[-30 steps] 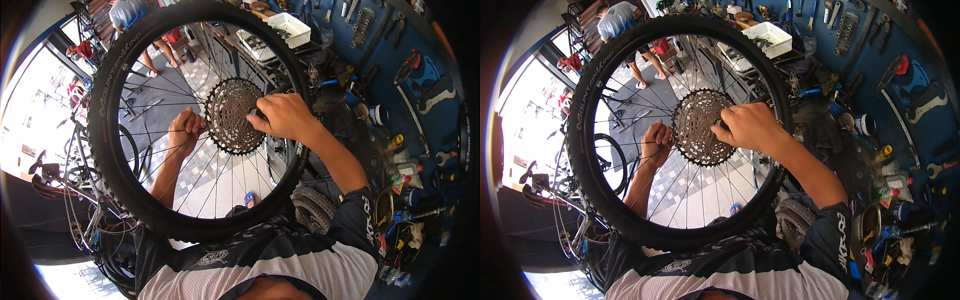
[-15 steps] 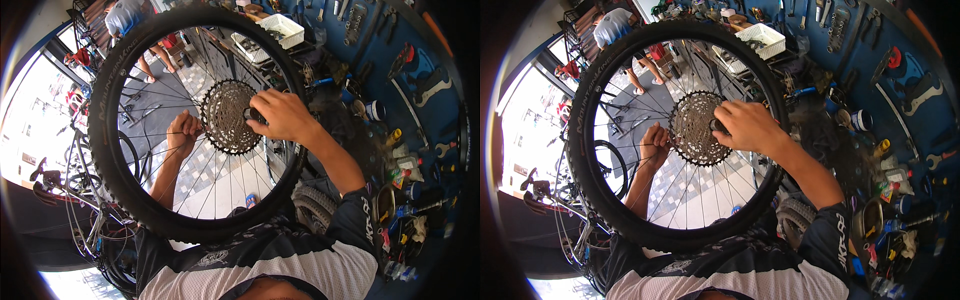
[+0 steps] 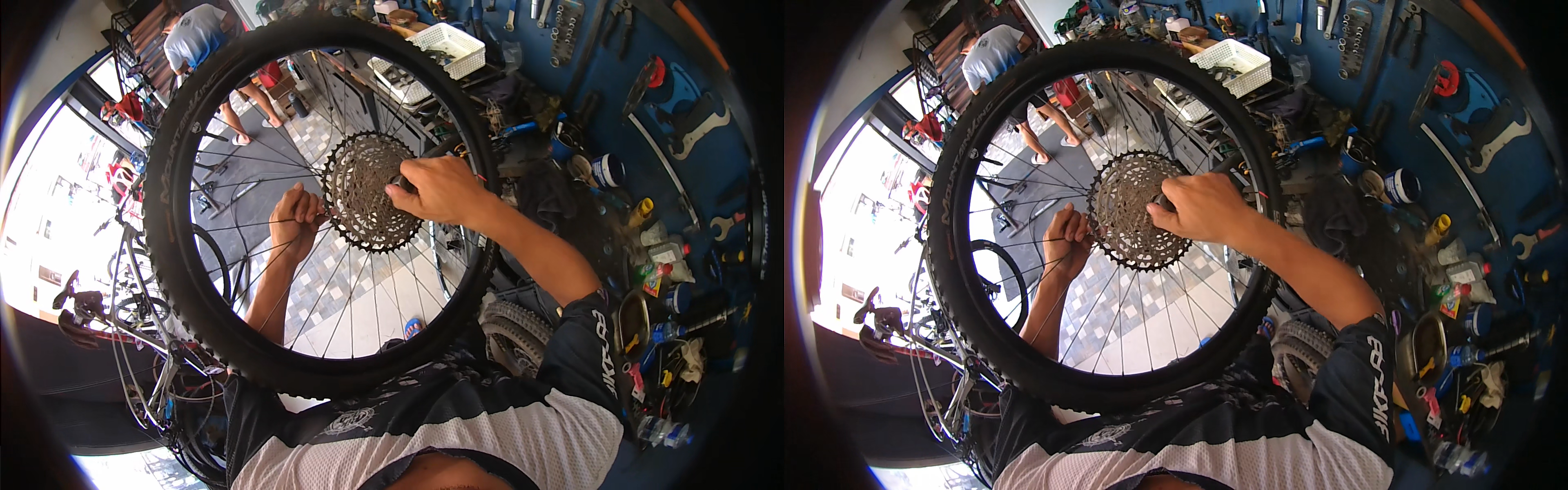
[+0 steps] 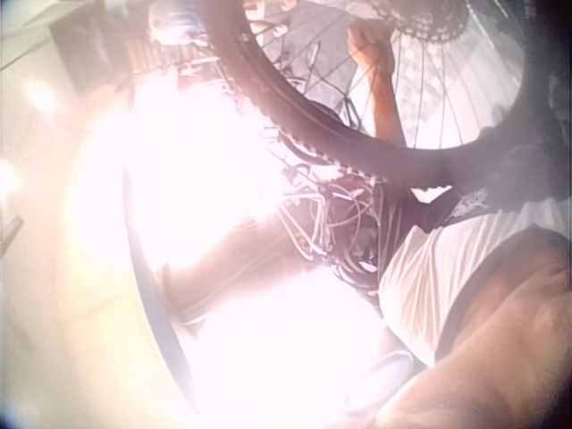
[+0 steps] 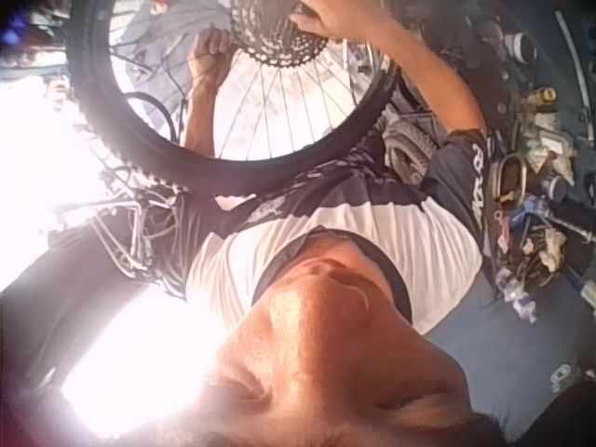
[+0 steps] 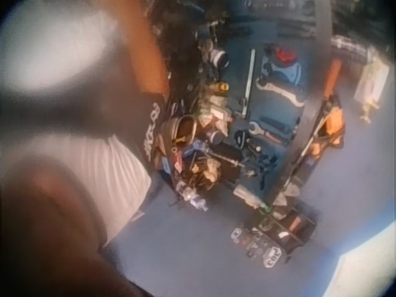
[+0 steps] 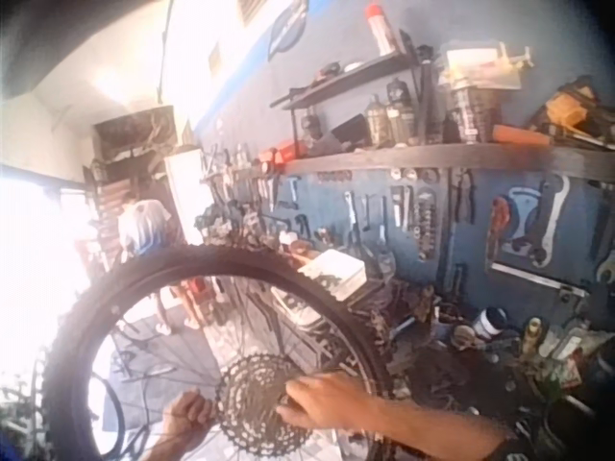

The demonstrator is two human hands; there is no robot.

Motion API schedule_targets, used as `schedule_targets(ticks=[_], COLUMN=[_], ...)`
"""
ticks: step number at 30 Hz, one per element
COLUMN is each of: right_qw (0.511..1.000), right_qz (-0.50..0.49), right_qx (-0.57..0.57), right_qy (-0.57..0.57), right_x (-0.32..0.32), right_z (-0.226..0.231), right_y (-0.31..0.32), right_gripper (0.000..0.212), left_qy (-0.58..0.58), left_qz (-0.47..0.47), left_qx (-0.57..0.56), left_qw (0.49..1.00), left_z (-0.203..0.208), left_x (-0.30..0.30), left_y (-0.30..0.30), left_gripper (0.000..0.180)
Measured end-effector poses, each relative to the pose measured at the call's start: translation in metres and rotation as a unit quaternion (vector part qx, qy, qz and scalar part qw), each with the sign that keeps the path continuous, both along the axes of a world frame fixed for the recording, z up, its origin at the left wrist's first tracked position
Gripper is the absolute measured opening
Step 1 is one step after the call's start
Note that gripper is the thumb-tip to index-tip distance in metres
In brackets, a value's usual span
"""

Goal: The person assembles a bicycle wheel by stacking multiple cassette cogs onto the hub, securing them with a lockring, and attaching a disc brake rotor. The person uses a chain whip and a lockring tool to tighten the lockring.

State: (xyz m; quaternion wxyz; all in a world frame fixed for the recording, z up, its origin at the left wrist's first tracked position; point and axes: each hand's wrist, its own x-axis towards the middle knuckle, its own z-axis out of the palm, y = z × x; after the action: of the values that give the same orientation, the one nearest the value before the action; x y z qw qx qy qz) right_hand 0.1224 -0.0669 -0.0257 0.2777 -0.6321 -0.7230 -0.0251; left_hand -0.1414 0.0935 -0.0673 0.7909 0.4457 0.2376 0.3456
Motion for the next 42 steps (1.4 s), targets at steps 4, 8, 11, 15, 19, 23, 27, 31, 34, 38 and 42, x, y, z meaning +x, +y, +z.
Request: schedule_targets(ticks=[4, 8, 11, 15, 19, 23, 27, 31, 34, 38, 42], right_qw=[0.993, 0.984, 0.959, 0.968, 0.987, 0.983, 0.972, 0.940, 0.854, 0.798, 0.798], right_qz=[-0.069, 0.048, 0.118, 0.052, -0.083, -0.154, -0.091, -0.247, -0.514, -0.601, -0.550], right_qx=[-0.080, 0.151, 0.229, 0.227, 0.135, 0.067, -0.011, 0.123, -0.031, 0.010, 0.159], right_qy=[0.045, -0.079, -0.119, -0.092, -0.006, 0.074, 0.216, 0.202, 0.075, -0.044, 0.190], right_x=[-0.013, 0.008, 0.020, 0.007, -0.017, -0.034, -0.016, 0.089, 0.171, 0.232, 0.257], right_z=[0.005, -0.017, -0.016, -0.035, -0.039, -0.030, -0.027, -0.082, -0.138, -0.245, -0.241], right_y=[-0.007, 0.013, 0.030, 0.035, 0.028, 0.016, -0.009, -0.044, -0.097, -0.155, -0.174], right_gripper=[0.054, 0.053, 0.050, 0.048, 0.050, 0.048, 0.068, 0.072, 0.083, 0.051, 0.027], left_qy=[-0.043, -0.001, -0.071, -0.075, -0.068, -0.059, -0.066, -0.065, -0.047, -0.046, -0.023], left_qz=[-0.002, 0.132, 0.048, 0.040, 0.068, 0.068, 0.071, 0.079, 0.102, 0.086, 0.084], left_qx=[-0.015, -0.040, -0.047, -0.066, -0.073, -0.063, -0.083, -0.083, -0.061, -0.057, -0.064], left_qw=[0.999, 0.990, 0.995, 0.994, 0.993, 0.994, 0.992, 0.991, 0.992, 0.994, 0.994], left_z=[-0.003, -0.008, -0.010, -0.013, -0.006, -0.006, -0.003, 0.002, -0.001, 0.001, 0.000], left_x=[-0.003, -0.008, -0.017, -0.014, -0.003, -0.006, -0.009, -0.001, -0.004, -0.002, -0.008], left_y=[-0.002, 0.002, 0.011, 0.018, 0.007, 0.006, 0.004, -0.003, 0.001, -0.002, -0.003], left_gripper=[0.041, 0.029, 0.033, 0.037, 0.038, 0.038, 0.038, 0.037, 0.040, 0.040, 0.042])
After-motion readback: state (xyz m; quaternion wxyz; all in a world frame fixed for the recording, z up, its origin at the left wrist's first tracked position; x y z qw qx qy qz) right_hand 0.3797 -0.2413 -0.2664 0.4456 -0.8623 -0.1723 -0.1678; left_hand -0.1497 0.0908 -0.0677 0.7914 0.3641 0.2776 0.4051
